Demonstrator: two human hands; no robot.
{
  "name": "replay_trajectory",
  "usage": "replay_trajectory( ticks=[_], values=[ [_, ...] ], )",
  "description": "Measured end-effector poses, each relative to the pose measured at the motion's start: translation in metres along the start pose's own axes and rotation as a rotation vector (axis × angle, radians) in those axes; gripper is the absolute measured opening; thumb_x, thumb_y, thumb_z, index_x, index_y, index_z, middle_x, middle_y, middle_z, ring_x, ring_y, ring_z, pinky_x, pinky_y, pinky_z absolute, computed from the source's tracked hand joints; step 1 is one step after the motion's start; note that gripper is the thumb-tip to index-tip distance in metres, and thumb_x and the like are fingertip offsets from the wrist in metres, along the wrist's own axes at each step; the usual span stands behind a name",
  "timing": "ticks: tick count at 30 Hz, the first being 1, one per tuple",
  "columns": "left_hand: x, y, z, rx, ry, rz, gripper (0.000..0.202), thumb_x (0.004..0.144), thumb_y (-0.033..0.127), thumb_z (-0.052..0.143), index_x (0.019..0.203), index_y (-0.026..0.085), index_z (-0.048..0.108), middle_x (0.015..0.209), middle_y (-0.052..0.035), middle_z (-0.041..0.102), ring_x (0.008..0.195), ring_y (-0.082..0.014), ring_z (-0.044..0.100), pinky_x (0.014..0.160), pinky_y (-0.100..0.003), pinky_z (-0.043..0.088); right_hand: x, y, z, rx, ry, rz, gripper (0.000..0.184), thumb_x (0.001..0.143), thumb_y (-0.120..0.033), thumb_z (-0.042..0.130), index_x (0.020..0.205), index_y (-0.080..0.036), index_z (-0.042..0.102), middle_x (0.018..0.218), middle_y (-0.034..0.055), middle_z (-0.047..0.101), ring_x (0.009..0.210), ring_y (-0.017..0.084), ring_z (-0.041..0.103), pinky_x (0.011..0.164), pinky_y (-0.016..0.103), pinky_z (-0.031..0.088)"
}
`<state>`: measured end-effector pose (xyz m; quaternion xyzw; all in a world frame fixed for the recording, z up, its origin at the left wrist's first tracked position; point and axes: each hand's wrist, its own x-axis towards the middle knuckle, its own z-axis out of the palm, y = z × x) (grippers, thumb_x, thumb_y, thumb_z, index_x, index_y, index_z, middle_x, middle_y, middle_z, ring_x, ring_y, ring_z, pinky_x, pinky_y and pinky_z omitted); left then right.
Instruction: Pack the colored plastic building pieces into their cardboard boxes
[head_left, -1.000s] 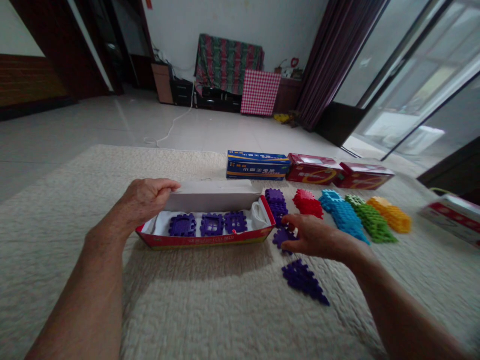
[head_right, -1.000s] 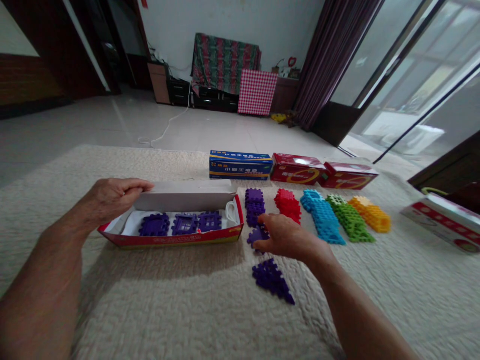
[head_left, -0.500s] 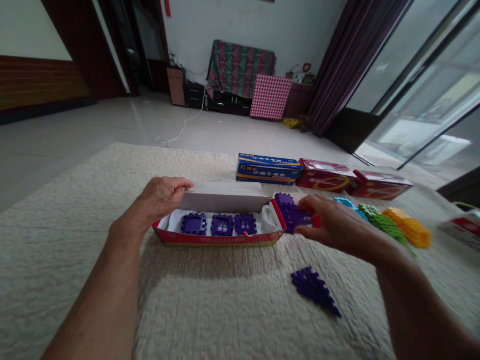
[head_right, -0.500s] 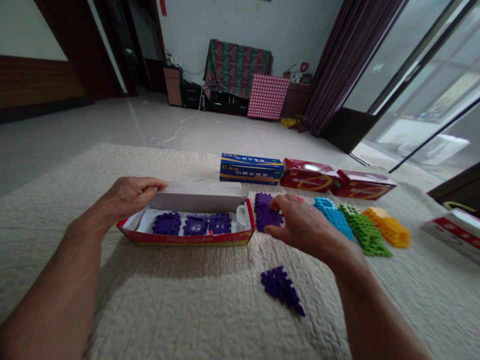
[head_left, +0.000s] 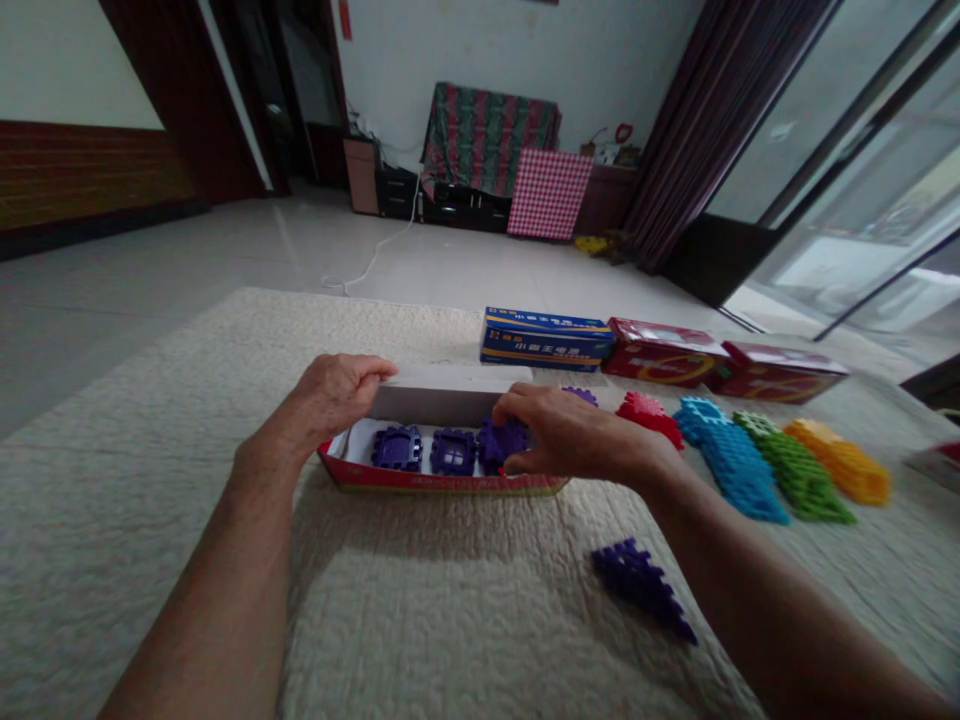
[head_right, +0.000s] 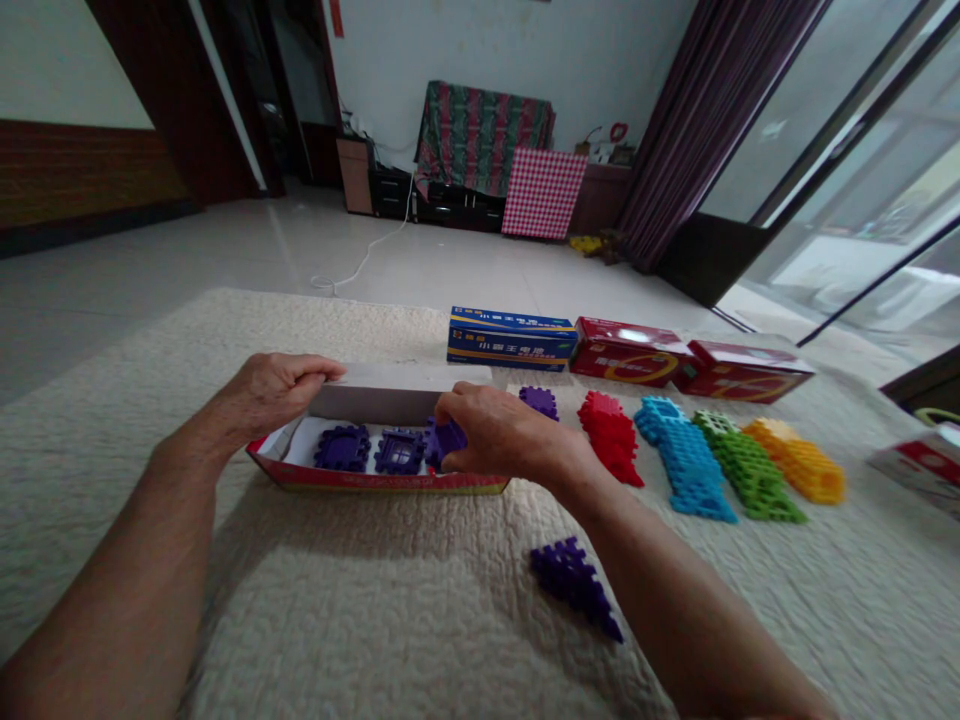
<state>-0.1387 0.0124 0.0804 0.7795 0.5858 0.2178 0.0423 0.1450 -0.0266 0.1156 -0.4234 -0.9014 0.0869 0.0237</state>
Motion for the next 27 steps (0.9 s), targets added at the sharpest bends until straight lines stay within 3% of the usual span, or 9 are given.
replay_trajectory(
  ticks=[11, 17, 21, 23, 27],
  values=[
    [0.000, -0.002, 0.002, 0.006, 0.007, -0.002, 0.043, 0.081, 0.020, 0.040, 0.102, 0.025, 0.077, 0.104, -0.0009, 0.077, 0.098, -0.0195, 0.071, 0.096, -0.032, 0.051, -0.001, 0.002, -0.001, -0.001, 0.011, 0.014, 0.033, 0.073, -0.031, 0.075, 0.101, -0.019, 0.063, 0.103, 0.0074, 0.065, 0.087, 0.019, 0.060, 0.074, 0.030, 0.047],
    [0.000, 0.002, 0.000, 0.006, 0.001, -0.010, 0.043, 0.080, 0.021, 0.040, 0.101, 0.022, 0.077, 0.104, -0.0033, 0.077, 0.098, -0.0213, 0.071, 0.096, -0.034, 0.051, -0.030, 0.016, -0.015, 0.001, 0.325, 0.065, 0.012, 0.085, -0.029, 0.063, 0.091, -0.019, 0.064, 0.093, 0.0057, 0.066, 0.080, 0.017, 0.060, 0.072, 0.031, 0.044],
    [0.001, -0.001, 0.001, -0.017, 0.009, -0.015, 0.043, 0.078, 0.022, 0.040, 0.100, 0.022, 0.077, 0.105, -0.0039, 0.076, 0.097, -0.0228, 0.071, 0.096, -0.036, 0.052, -0.061, 0.043, -0.010, -0.021, 0.504, 0.157, 0.016, 0.091, -0.030, 0.054, 0.084, -0.019, 0.064, 0.084, 0.0053, 0.065, 0.073, 0.016, 0.059, 0.067, 0.029, 0.043],
    [0.001, -0.003, 0.003, -0.019, 0.006, -0.018, 0.043, 0.078, 0.023, 0.040, 0.100, 0.022, 0.077, 0.104, -0.0044, 0.077, 0.097, -0.0237, 0.071, 0.095, -0.036, 0.052, -0.074, 0.057, 0.000, -0.057, 0.493, 0.228, 0.016, 0.091, -0.028, 0.053, 0.083, -0.019, 0.064, 0.081, 0.0051, 0.065, 0.071, 0.016, 0.058, 0.067, 0.029, 0.042],
    [0.001, -0.006, 0.004, 0.003, 0.001, -0.019, 0.042, 0.079, 0.024, 0.041, 0.101, 0.022, 0.077, 0.103, -0.0034, 0.077, 0.099, -0.0243, 0.071, 0.095, -0.036, 0.052, -0.085, 0.077, 0.021, -0.099, 0.345, 0.339, 0.016, 0.089, -0.025, 0.053, 0.089, -0.019, 0.067, 0.083, 0.0054, 0.065, 0.073, 0.017, 0.059, 0.067, 0.029, 0.042]
  ],
)
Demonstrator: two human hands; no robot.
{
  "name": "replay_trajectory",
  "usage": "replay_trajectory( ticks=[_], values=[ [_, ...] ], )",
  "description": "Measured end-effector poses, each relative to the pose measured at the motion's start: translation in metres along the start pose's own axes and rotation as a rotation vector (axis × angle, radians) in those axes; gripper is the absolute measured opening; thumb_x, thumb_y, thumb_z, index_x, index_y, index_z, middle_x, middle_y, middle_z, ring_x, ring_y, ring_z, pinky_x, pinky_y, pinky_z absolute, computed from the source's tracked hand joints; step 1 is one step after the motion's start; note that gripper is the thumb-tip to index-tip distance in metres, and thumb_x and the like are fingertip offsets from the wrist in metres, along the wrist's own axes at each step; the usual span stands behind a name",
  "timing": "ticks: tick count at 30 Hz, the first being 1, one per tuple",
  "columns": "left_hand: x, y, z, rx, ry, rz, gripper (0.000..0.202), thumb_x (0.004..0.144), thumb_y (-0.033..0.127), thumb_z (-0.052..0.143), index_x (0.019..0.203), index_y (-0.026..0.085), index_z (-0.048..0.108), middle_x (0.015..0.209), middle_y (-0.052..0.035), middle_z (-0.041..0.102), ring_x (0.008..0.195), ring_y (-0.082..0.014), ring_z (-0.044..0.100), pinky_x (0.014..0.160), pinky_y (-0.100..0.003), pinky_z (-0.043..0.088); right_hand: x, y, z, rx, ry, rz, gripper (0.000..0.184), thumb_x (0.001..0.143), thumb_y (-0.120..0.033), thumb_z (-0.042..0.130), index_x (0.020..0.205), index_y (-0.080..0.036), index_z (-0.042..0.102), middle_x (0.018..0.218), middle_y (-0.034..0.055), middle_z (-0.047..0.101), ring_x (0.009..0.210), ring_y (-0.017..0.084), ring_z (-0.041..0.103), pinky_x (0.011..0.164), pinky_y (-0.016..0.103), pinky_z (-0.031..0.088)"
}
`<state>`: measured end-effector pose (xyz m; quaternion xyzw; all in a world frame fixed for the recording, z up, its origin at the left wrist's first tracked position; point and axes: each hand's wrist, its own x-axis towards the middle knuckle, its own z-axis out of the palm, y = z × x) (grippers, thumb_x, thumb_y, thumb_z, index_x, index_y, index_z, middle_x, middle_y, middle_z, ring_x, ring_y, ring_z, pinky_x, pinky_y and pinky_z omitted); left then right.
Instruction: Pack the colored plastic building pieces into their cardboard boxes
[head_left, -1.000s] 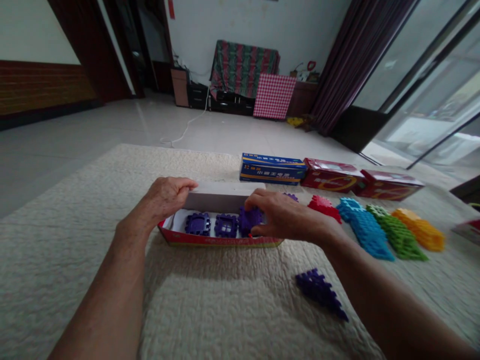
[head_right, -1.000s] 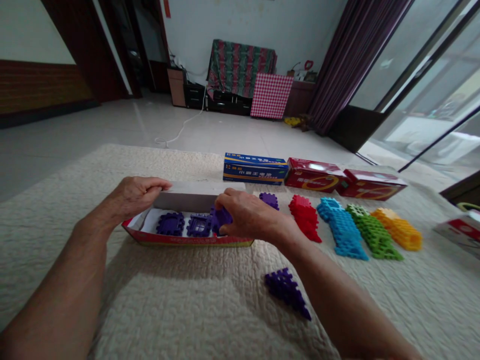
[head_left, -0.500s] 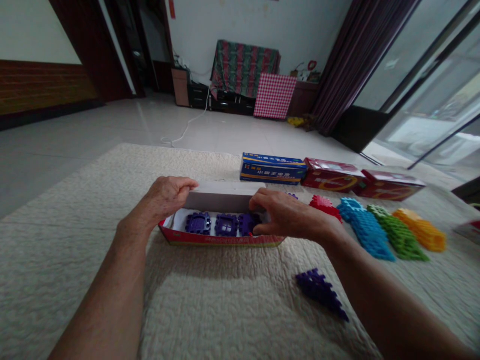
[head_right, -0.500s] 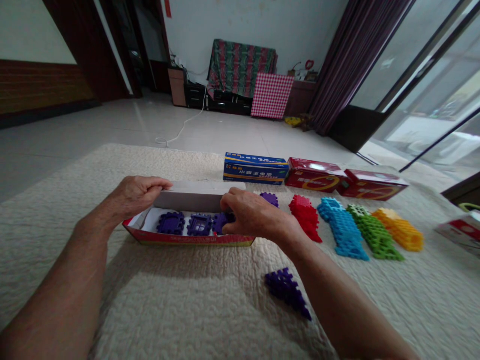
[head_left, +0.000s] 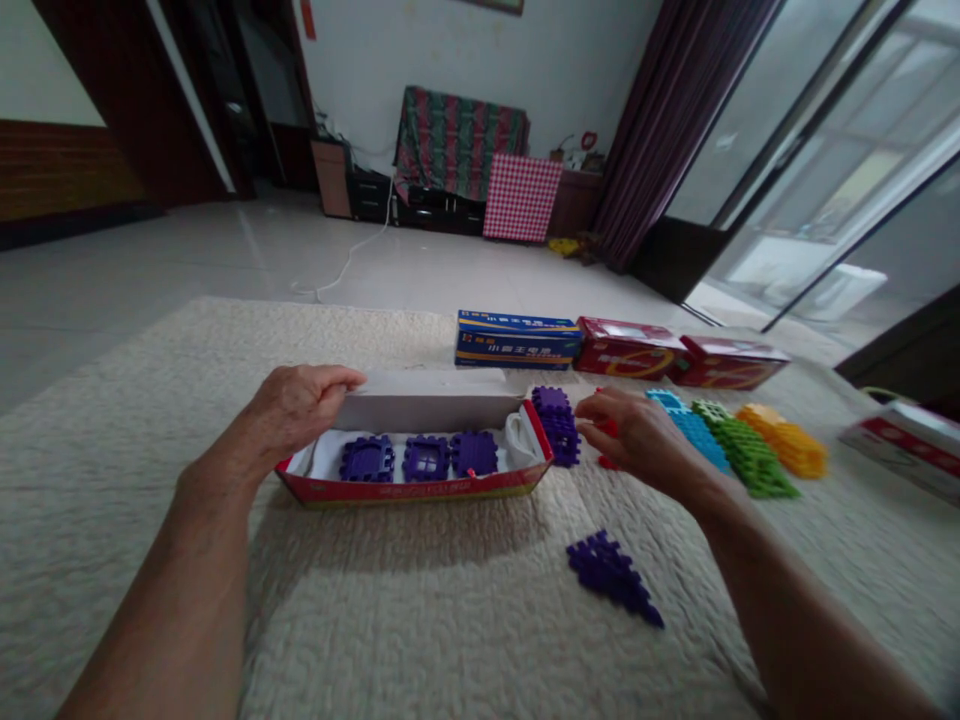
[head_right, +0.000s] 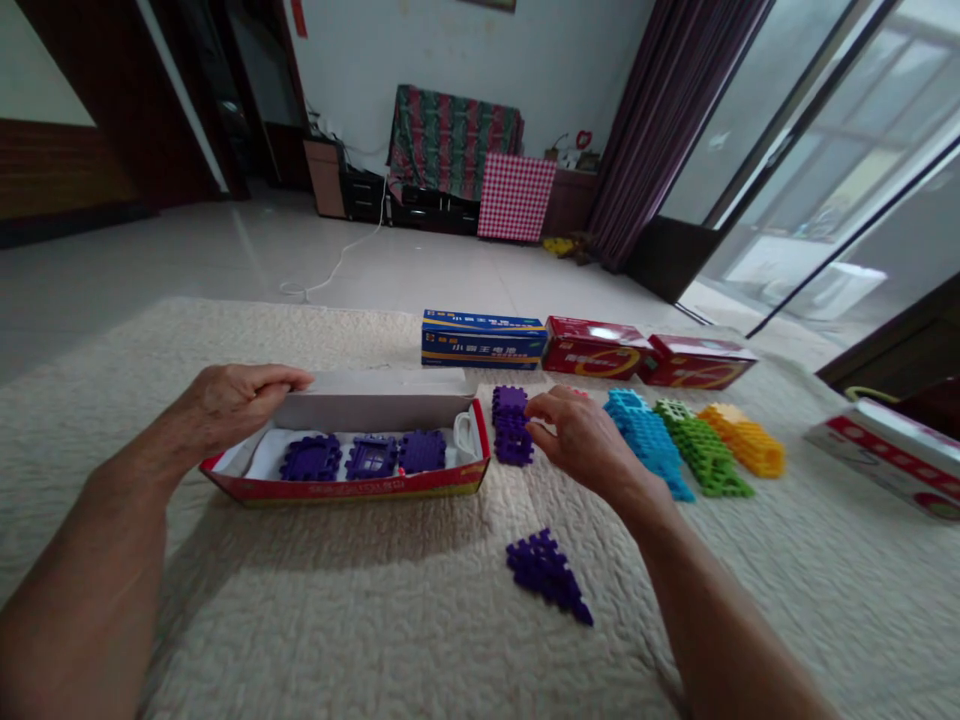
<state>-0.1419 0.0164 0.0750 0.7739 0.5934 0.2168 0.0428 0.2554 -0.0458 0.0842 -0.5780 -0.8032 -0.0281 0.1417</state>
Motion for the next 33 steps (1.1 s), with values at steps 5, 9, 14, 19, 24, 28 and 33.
replay_trajectory(
  ticks=[5, 9, 14, 19, 24, 28, 33],
  values=[
    [0.001, -0.002, 0.001, 0.053, -0.028, -0.027, 0.044, 0.082, 0.025, 0.039, 0.106, 0.019, 0.075, 0.105, -0.0053, 0.076, 0.097, -0.0234, 0.071, 0.094, -0.035, 0.052, 0.000, -0.003, 0.012, -0.069, -0.092, 0.073, 0.018, 0.087, -0.023, 0.058, 0.101, -0.020, 0.070, 0.093, 0.0065, 0.064, 0.083, 0.019, 0.061, 0.075, 0.030, 0.044],
    [0.001, -0.004, 0.002, 0.039, -0.020, -0.032, 0.044, 0.082, 0.026, 0.040, 0.107, 0.018, 0.075, 0.106, -0.0063, 0.076, 0.096, -0.0244, 0.071, 0.093, -0.037, 0.052, 0.001, -0.013, 0.015, -0.115, -0.166, 0.103, 0.024, 0.087, -0.021, 0.059, 0.109, -0.019, 0.069, 0.101, 0.0092, 0.063, 0.091, 0.022, 0.062, 0.079, 0.032, 0.047],
    [0.000, -0.001, 0.000, 0.023, -0.026, -0.038, 0.043, 0.082, 0.024, 0.041, 0.107, 0.017, 0.075, 0.107, -0.0065, 0.076, 0.097, -0.0237, 0.071, 0.095, -0.037, 0.051, 0.000, -0.014, 0.018, -0.166, -0.195, 0.132, 0.024, 0.087, -0.023, 0.061, 0.109, -0.020, 0.069, 0.107, 0.0102, 0.063, 0.096, 0.024, 0.063, 0.080, 0.032, 0.049],
    [0.000, 0.000, -0.001, 0.026, -0.031, -0.038, 0.042, 0.083, 0.023, 0.042, 0.107, 0.017, 0.075, 0.106, -0.0069, 0.076, 0.097, -0.0241, 0.070, 0.095, -0.038, 0.050, -0.002, -0.010, 0.020, -0.186, -0.179, 0.144, 0.025, 0.087, -0.025, 0.061, 0.109, -0.019, 0.068, 0.105, 0.0101, 0.063, 0.097, 0.025, 0.063, 0.081, 0.034, 0.049],
    [0.001, 0.001, -0.001, 0.028, -0.037, -0.052, 0.041, 0.082, 0.022, 0.043, 0.107, 0.016, 0.075, 0.107, -0.0074, 0.076, 0.098, -0.0246, 0.070, 0.095, -0.039, 0.050, -0.003, -0.011, 0.021, -0.181, -0.185, 0.138, 0.022, 0.087, -0.026, 0.060, 0.106, -0.019, 0.069, 0.104, 0.0099, 0.063, 0.096, 0.025, 0.063, 0.079, 0.035, 0.049],
    [0.000, 0.001, -0.001, 0.025, -0.025, -0.047, 0.041, 0.081, 0.022, 0.043, 0.106, 0.017, 0.075, 0.105, -0.0067, 0.076, 0.096, -0.0243, 0.071, 0.094, -0.039, 0.051, -0.003, -0.014, 0.018, -0.148, -0.200, 0.152, 0.023, 0.086, -0.025, 0.061, 0.106, -0.018, 0.067, 0.104, 0.0096, 0.063, 0.092, 0.023, 0.063, 0.077, 0.034, 0.048],
    [0.000, 0.001, -0.001, 0.007, -0.024, -0.048, 0.042, 0.081, 0.023, 0.042, 0.106, 0.016, 0.075, 0.105, -0.0072, 0.076, 0.096, -0.0242, 0.071, 0.094, -0.039, 0.052, -0.003, -0.019, 0.013, -0.111, -0.190, 0.145, 0.019, 0.082, -0.024, 0.064, 0.100, -0.017, 0.065, 0.102, 0.0089, 0.064, 0.088, 0.022, 0.062, 0.073, 0.032, 0.046]
  ],
)
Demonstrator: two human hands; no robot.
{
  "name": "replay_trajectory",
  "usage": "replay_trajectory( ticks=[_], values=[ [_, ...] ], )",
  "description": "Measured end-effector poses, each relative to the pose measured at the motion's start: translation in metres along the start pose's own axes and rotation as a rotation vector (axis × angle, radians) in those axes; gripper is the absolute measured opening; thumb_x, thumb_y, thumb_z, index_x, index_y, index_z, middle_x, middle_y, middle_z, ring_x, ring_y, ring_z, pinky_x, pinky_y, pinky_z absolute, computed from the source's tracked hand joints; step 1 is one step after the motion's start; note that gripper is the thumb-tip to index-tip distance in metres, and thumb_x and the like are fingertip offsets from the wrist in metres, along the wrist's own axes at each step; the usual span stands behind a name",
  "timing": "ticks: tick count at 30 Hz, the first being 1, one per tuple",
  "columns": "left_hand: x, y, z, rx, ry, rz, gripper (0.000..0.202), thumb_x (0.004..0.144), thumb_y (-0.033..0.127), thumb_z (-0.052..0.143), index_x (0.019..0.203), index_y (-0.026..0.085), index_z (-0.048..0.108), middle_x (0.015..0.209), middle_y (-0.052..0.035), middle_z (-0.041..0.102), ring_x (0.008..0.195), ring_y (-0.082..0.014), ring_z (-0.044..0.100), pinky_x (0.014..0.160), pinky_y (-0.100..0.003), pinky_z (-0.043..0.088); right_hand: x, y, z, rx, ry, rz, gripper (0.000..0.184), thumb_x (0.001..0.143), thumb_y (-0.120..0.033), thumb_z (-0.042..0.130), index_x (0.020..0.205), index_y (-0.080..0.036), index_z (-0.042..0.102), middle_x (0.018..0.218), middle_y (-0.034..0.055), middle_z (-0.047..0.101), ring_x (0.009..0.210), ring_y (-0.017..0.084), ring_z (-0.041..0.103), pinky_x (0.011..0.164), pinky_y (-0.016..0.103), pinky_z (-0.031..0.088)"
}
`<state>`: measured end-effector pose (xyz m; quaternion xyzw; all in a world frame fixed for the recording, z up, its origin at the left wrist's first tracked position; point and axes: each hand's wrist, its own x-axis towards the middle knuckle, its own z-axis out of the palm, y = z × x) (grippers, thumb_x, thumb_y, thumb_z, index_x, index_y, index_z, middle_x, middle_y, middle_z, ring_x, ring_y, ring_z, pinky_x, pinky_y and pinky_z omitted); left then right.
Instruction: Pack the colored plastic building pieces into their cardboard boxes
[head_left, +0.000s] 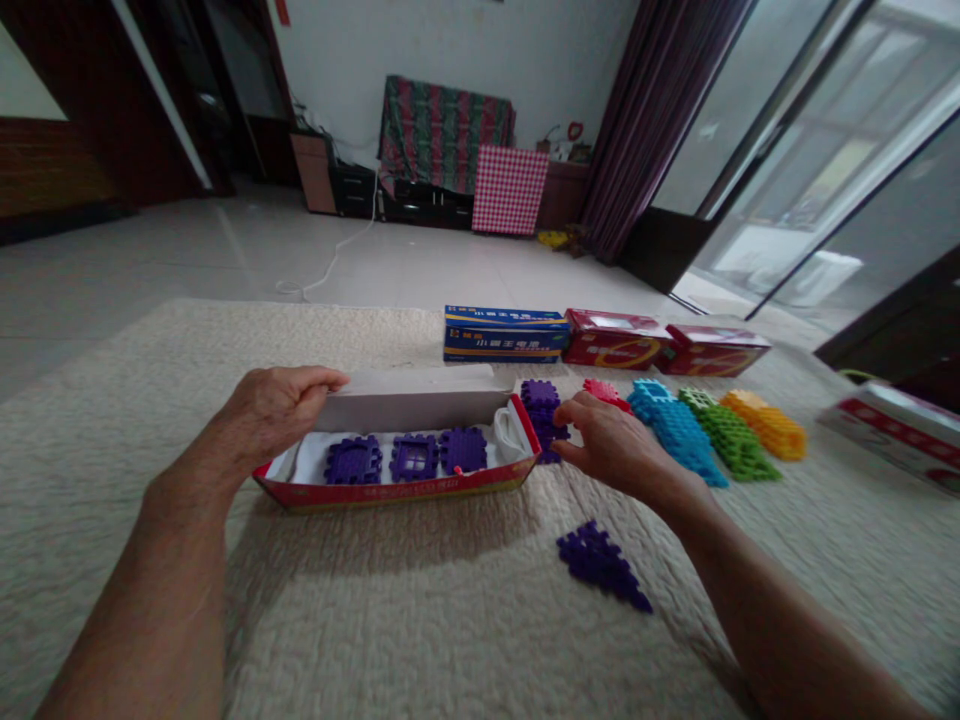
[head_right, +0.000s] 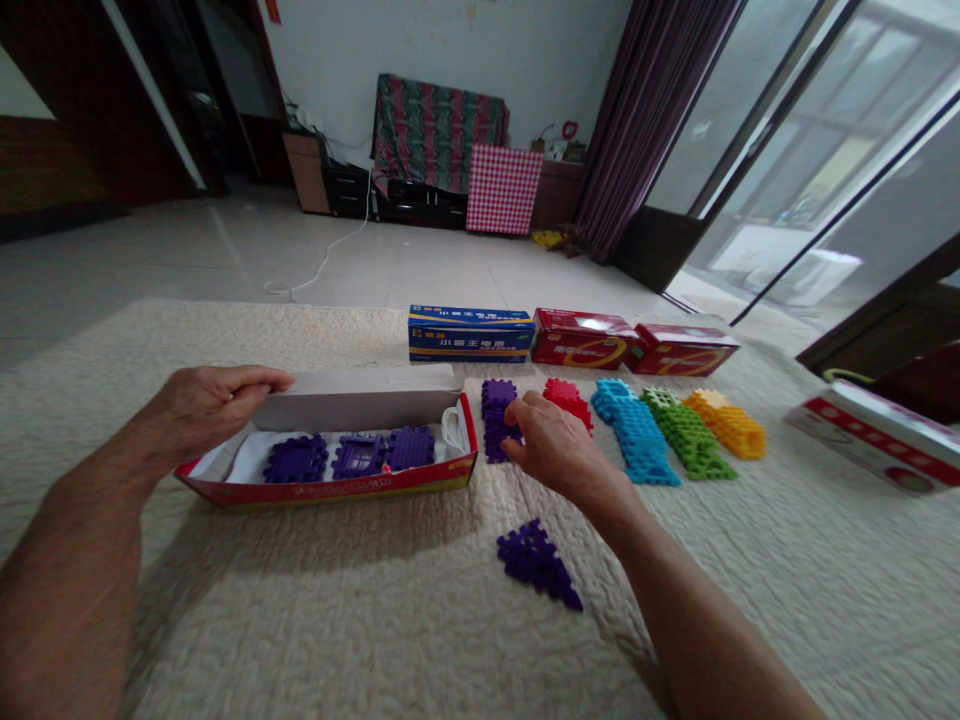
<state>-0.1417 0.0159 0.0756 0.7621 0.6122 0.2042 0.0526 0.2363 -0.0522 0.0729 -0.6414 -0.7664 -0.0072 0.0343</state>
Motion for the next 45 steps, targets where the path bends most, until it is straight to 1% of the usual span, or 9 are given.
replay_trajectory(
  ticks=[8, 14, 17, 21, 26, 30, 35, 40, 45],
  values=[
    [0.001, -0.002, 0.001, 0.032, 0.000, 0.021, 0.043, 0.081, 0.023, 0.041, 0.107, 0.019, 0.075, 0.106, -0.0067, 0.076, 0.097, -0.0249, 0.071, 0.093, -0.038, 0.052, 0.000, 0.008, -0.007, 0.099, -0.021, -0.063, 0.012, 0.079, -0.016, 0.056, 0.083, -0.019, 0.067, 0.080, 0.0039, 0.067, 0.069, 0.015, 0.058, 0.063, 0.027, 0.039],
    [0.000, -0.001, -0.001, 0.051, -0.014, 0.025, 0.043, 0.083, 0.023, 0.040, 0.108, 0.020, 0.075, 0.106, -0.0058, 0.076, 0.097, -0.0236, 0.071, 0.093, -0.037, 0.051, 0.000, 0.027, -0.014, 0.455, -0.309, -0.134, 0.018, 0.082, -0.028, 0.053, 0.080, -0.018, 0.068, 0.070, 0.0001, 0.064, 0.061, 0.012, 0.054, 0.055, 0.024, 0.037],
    [0.000, 0.000, -0.001, 0.050, -0.013, 0.016, 0.042, 0.083, 0.023, 0.041, 0.108, 0.021, 0.074, 0.106, -0.0046, 0.076, 0.097, -0.0209, 0.071, 0.092, -0.034, 0.051, -0.001, 0.029, -0.013, 0.427, -0.408, -0.133, 0.019, 0.081, -0.029, 0.053, 0.081, -0.019, 0.068, 0.070, -0.0004, 0.064, 0.060, 0.012, 0.054, 0.053, 0.024, 0.037],
    [-0.001, 0.000, -0.001, 0.029, 0.003, 0.014, 0.040, 0.082, 0.023, 0.043, 0.107, 0.021, 0.075, 0.105, -0.0044, 0.076, 0.094, -0.0213, 0.071, 0.091, -0.034, 0.052, -0.006, 0.018, -0.007, 0.255, -0.339, -0.059, 0.016, 0.076, -0.031, 0.062, 0.086, -0.020, 0.067, 0.077, 0.0015, 0.068, 0.066, 0.015, 0.060, 0.056, 0.025, 0.041],
    [-0.001, 0.000, -0.001, 0.019, 0.020, 0.021, 0.040, 0.082, 0.023, 0.043, 0.104, 0.022, 0.076, 0.104, -0.0036, 0.077, 0.094, -0.0230, 0.071, 0.092, -0.036, 0.051, -0.015, -0.002, 0.001, 0.081, -0.244, -0.050, 0.031, 0.069, -0.033, 0.071, 0.095, -0.019, 0.062, 0.091, 0.0071, 0.069, 0.080, 0.021, 0.064, 0.065, 0.030, 0.046],
    [-0.001, 0.002, -0.002, 0.028, 0.002, 0.017, 0.041, 0.082, 0.023, 0.042, 0.105, 0.020, 0.076, 0.106, -0.0047, 0.076, 0.099, -0.0226, 0.070, 0.096, -0.035, 0.050, -0.018, -0.007, 0.009, 0.036, -0.210, -0.082, 0.038, 0.069, -0.035, 0.073, 0.100, -0.018, 0.059, 0.096, 0.0088, 0.067, 0.086, 0.024, 0.064, 0.069, 0.033, 0.048],
    [-0.001, 0.003, -0.003, 0.021, -0.007, 0.010, 0.041, 0.082, 0.024, 0.041, 0.103, 0.022, 0.076, 0.107, -0.0044, 0.076, 0.100, -0.0228, 0.070, 0.096, -0.035, 0.050, -0.018, -0.004, 0.014, -0.008, -0.229, -0.091, 0.037, 0.070, -0.039, 0.073, 0.098, -0.018, 0.060, 0.097, 0.0100, 0.066, 0.091, 0.027, 0.065, 0.073, 0.036, 0.049],
    [-0.002, 0.004, -0.003, -0.025, 0.035, 0.035, 0.040, 0.079, 0.022, 0.042, 0.099, 0.023, 0.077, 0.104, -0.0032, 0.077, 0.096, -0.0216, 0.071, 0.095, -0.034, 0.051, -0.018, -0.009, 0.012, -0.034, -0.258, -0.105, 0.037, 0.073, -0.033, 0.069, 0.105, -0.017, 0.060, 0.101, 0.0114, 0.066, 0.091, 0.026, 0.065, 0.074, 0.035, 0.049],
    [-0.002, 0.006, -0.006, -0.024, 0.018, 0.030, 0.040, 0.080, 0.022, 0.043, 0.099, 0.023, 0.077, 0.101, -0.0030, 0.077, 0.095, -0.0202, 0.072, 0.093, -0.032, 0.052, -0.019, -0.005, 0.012, -0.033, -0.238, -0.127, 0.037, 0.074, -0.029, 0.065, 0.109, -0.017, 0.060, 0.104, 0.0130, 0.067, 0.093, 0.027, 0.066, 0.075, 0.037, 0.051]
  ],
)
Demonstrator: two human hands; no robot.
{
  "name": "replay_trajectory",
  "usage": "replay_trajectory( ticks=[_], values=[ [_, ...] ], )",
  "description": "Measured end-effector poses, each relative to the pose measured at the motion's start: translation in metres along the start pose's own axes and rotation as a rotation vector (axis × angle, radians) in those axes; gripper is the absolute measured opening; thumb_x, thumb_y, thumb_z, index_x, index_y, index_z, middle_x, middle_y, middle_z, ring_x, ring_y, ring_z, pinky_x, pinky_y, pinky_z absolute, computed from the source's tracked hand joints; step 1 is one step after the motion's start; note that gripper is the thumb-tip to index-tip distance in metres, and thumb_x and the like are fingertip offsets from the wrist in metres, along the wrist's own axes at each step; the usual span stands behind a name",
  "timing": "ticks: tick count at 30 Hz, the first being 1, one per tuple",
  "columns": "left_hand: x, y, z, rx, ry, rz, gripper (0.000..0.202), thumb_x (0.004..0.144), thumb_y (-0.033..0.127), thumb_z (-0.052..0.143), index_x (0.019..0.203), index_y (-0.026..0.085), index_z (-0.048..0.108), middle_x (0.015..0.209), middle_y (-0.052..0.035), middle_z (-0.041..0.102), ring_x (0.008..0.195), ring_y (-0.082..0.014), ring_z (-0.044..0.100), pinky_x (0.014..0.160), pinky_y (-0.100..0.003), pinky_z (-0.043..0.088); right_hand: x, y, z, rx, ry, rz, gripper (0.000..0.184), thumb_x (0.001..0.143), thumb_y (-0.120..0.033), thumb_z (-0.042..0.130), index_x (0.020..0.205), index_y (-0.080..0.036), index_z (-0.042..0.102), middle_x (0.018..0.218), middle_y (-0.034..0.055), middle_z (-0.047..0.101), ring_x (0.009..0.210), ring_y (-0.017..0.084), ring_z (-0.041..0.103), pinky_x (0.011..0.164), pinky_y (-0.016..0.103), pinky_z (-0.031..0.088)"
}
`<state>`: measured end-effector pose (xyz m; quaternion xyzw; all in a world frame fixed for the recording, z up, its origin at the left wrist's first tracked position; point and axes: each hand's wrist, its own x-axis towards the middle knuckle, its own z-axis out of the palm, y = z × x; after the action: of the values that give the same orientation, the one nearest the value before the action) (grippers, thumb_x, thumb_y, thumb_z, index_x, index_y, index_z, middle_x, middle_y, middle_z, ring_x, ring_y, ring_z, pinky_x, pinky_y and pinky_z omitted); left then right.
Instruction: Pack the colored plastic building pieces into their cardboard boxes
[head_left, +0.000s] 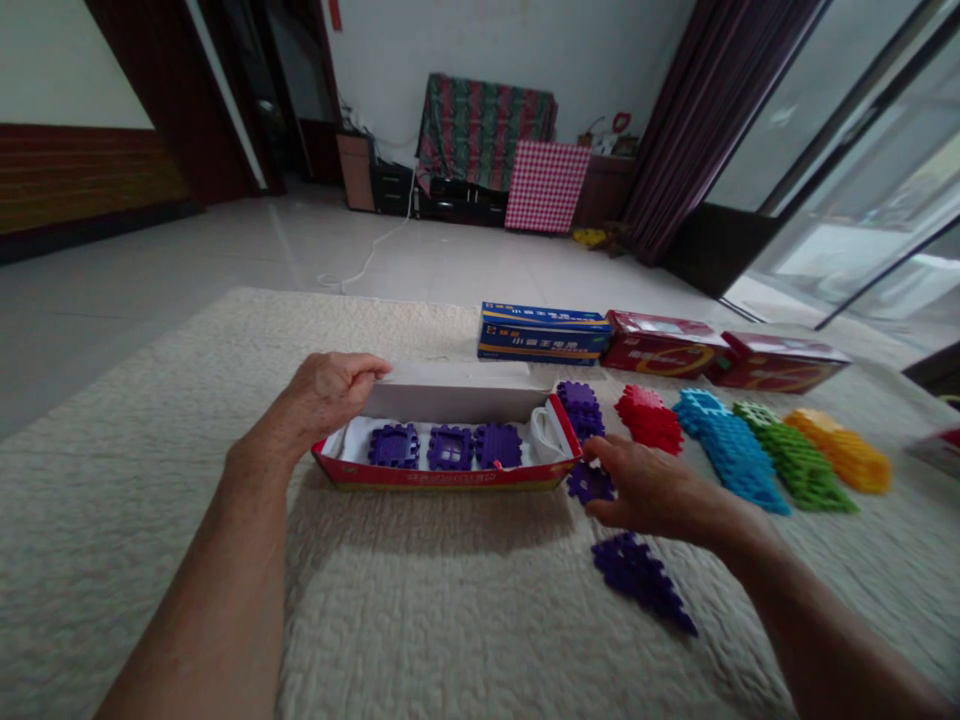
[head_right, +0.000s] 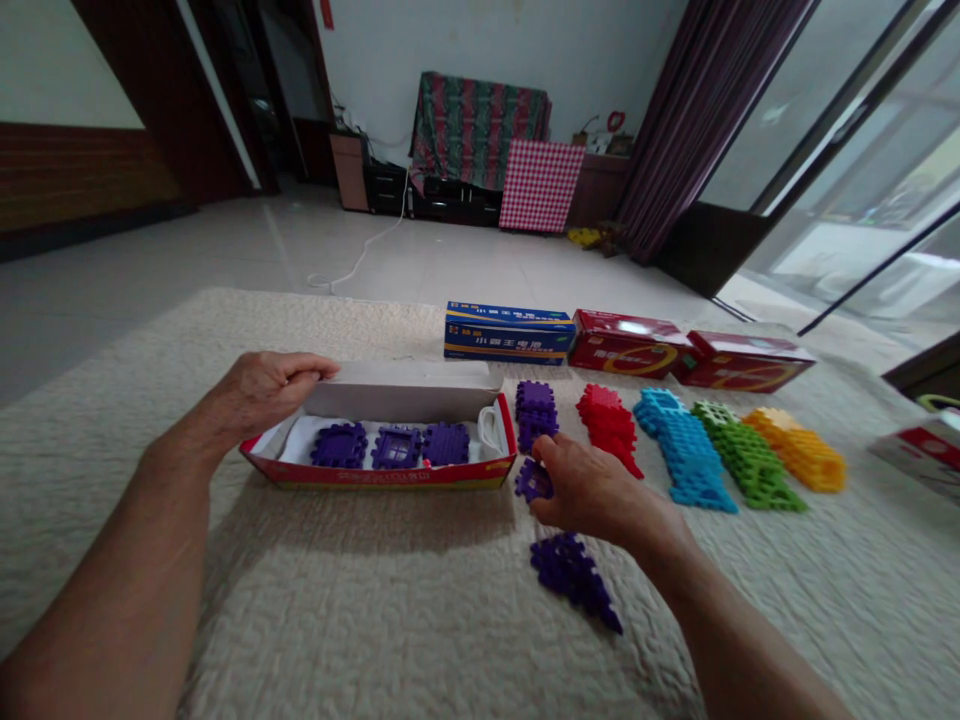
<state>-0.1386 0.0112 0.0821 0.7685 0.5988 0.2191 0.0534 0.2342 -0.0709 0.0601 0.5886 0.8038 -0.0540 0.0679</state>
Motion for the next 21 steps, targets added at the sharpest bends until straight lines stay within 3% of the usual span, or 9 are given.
replay_trajectory(
  ticks=[6, 9, 12, 15, 21],
  values=[
    [0.001, -0.003, 0.004, -0.007, 0.034, 0.018, 0.038, 0.081, 0.019, 0.044, 0.098, 0.027, 0.077, 0.100, 0.0005, 0.078, 0.094, -0.0176, 0.071, 0.094, -0.030, 0.051, -0.003, 0.033, -0.025, 0.002, 0.231, 0.036, 0.051, 0.075, -0.042, 0.065, 0.118, -0.016, 0.059, 0.100, 0.0134, 0.068, 0.086, 0.028, 0.065, 0.074, 0.041, 0.051],
    [0.001, -0.007, 0.005, -0.035, 0.047, 0.047, 0.037, 0.080, 0.017, 0.045, 0.097, 0.024, 0.077, 0.099, -0.0018, 0.078, 0.093, -0.0183, 0.072, 0.092, -0.032, 0.052, 0.002, 0.026, -0.050, 0.039, 0.317, -0.019, 0.048, 0.077, -0.047, 0.064, 0.115, -0.019, 0.061, 0.096, 0.0114, 0.068, 0.081, 0.026, 0.063, 0.071, 0.041, 0.050],
    [0.001, -0.011, 0.004, -0.076, 0.052, 0.064, 0.038, 0.080, 0.015, 0.044, 0.098, 0.021, 0.077, 0.098, -0.0036, 0.078, 0.091, -0.0180, 0.072, 0.090, -0.032, 0.053, 0.017, -0.009, -0.072, 0.106, 0.383, -0.149, 0.047, 0.078, -0.047, 0.064, 0.117, -0.020, 0.061, 0.106, 0.0108, 0.067, 0.086, 0.025, 0.063, 0.076, 0.039, 0.050],
    [0.000, -0.015, 0.002, -0.128, 0.061, 0.057, 0.038, 0.080, 0.013, 0.043, 0.097, 0.021, 0.076, 0.096, -0.0025, 0.078, 0.089, -0.0161, 0.071, 0.087, -0.031, 0.054, 0.038, -0.059, -0.085, 0.185, 0.339, -0.263, 0.047, 0.078, -0.043, 0.067, 0.118, -0.019, 0.061, 0.107, 0.0096, 0.067, 0.089, 0.023, 0.063, 0.079, 0.035, 0.049],
    [0.000, -0.017, 0.002, -0.175, 0.095, 0.041, 0.037, 0.081, 0.011, 0.044, 0.095, 0.022, 0.076, 0.094, -0.0019, 0.078, 0.087, -0.0156, 0.071, 0.084, -0.030, 0.054, 0.080, -0.138, -0.081, 0.146, 0.215, -0.445, 0.037, 0.077, -0.039, 0.067, 0.105, -0.014, 0.067, 0.094, 0.0109, 0.067, 0.079, 0.021, 0.060, 0.069, 0.031, 0.046]
  ],
)
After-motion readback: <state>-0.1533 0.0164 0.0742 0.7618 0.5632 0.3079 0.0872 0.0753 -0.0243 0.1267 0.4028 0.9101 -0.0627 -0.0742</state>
